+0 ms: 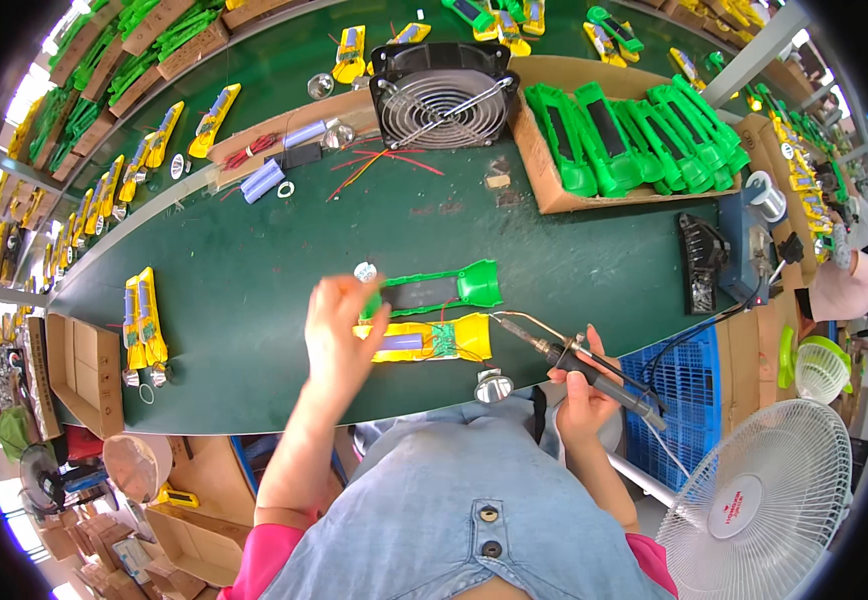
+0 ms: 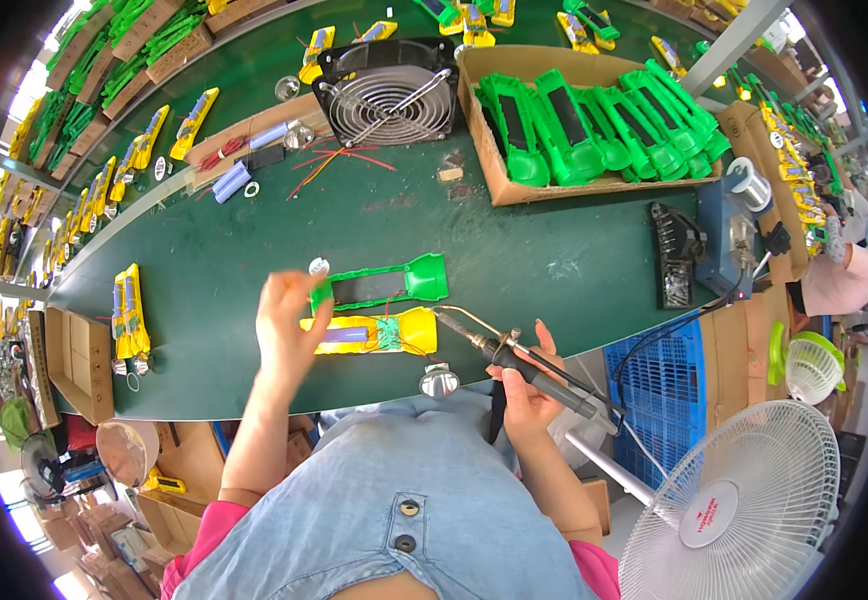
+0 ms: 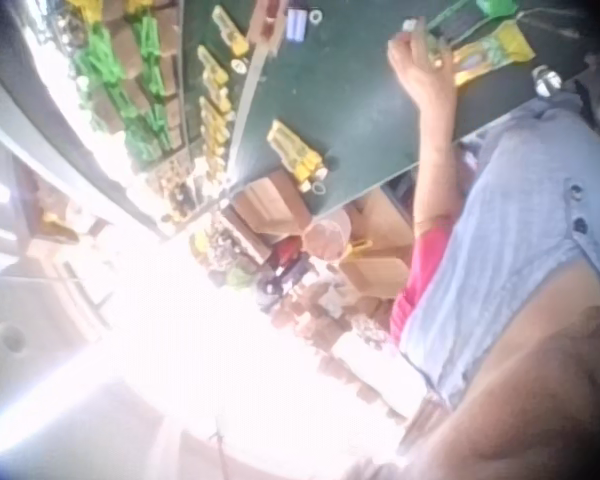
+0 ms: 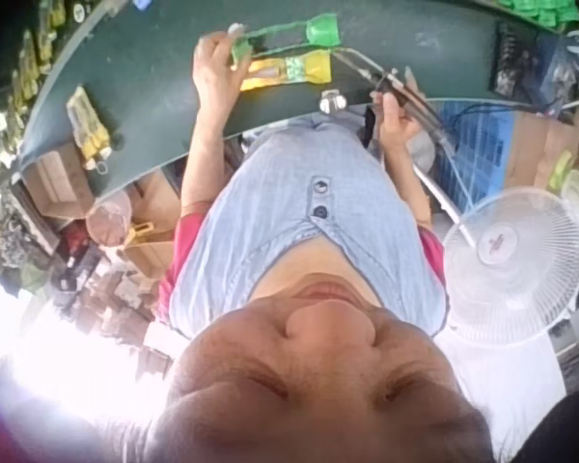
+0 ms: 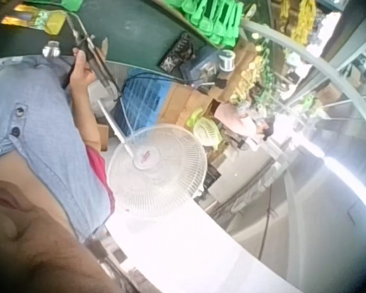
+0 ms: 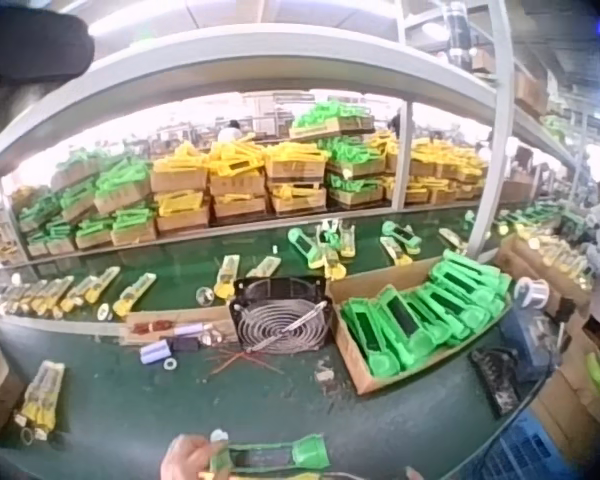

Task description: The person solders components inside flashlight casings using a soldering iron, fits the casing pieces together by hand, and places the assembled flashlights onto a conveyor belt.

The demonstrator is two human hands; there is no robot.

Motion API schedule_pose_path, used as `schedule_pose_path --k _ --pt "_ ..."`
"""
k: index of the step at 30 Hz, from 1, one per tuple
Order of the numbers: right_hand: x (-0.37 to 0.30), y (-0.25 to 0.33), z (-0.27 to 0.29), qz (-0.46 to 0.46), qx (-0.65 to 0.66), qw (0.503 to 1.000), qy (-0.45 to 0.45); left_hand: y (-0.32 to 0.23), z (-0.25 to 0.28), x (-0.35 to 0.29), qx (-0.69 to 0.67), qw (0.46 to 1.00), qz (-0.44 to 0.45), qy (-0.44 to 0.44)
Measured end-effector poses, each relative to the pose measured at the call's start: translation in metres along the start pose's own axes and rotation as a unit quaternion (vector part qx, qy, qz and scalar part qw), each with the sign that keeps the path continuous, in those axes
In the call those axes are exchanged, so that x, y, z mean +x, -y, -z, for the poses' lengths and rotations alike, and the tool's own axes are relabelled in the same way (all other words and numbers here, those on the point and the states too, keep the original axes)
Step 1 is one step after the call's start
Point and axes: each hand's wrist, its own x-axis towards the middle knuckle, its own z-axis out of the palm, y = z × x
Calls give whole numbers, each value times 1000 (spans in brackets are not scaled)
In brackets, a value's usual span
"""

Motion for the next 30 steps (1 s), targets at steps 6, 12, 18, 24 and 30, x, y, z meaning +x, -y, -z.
schedule_pose_path --k 6,12,18,24,30 --pt "47 15 17 192 -182 960 89 41 -7 17 72 993 26 89" --pt "134 38 53 221 -287 932 21 23 8 -49 -45 998 -23 -32" --pt "259 32 75 312 -481 819 3 37 2 -26 -94 982 -150 62" --pt "347 24 117 380 -583 718 0 52 58 153 2 996 -56 -63" --pt "403 3 143 343 -634 692 -44 189 -13 336 185 962 -5 -202"
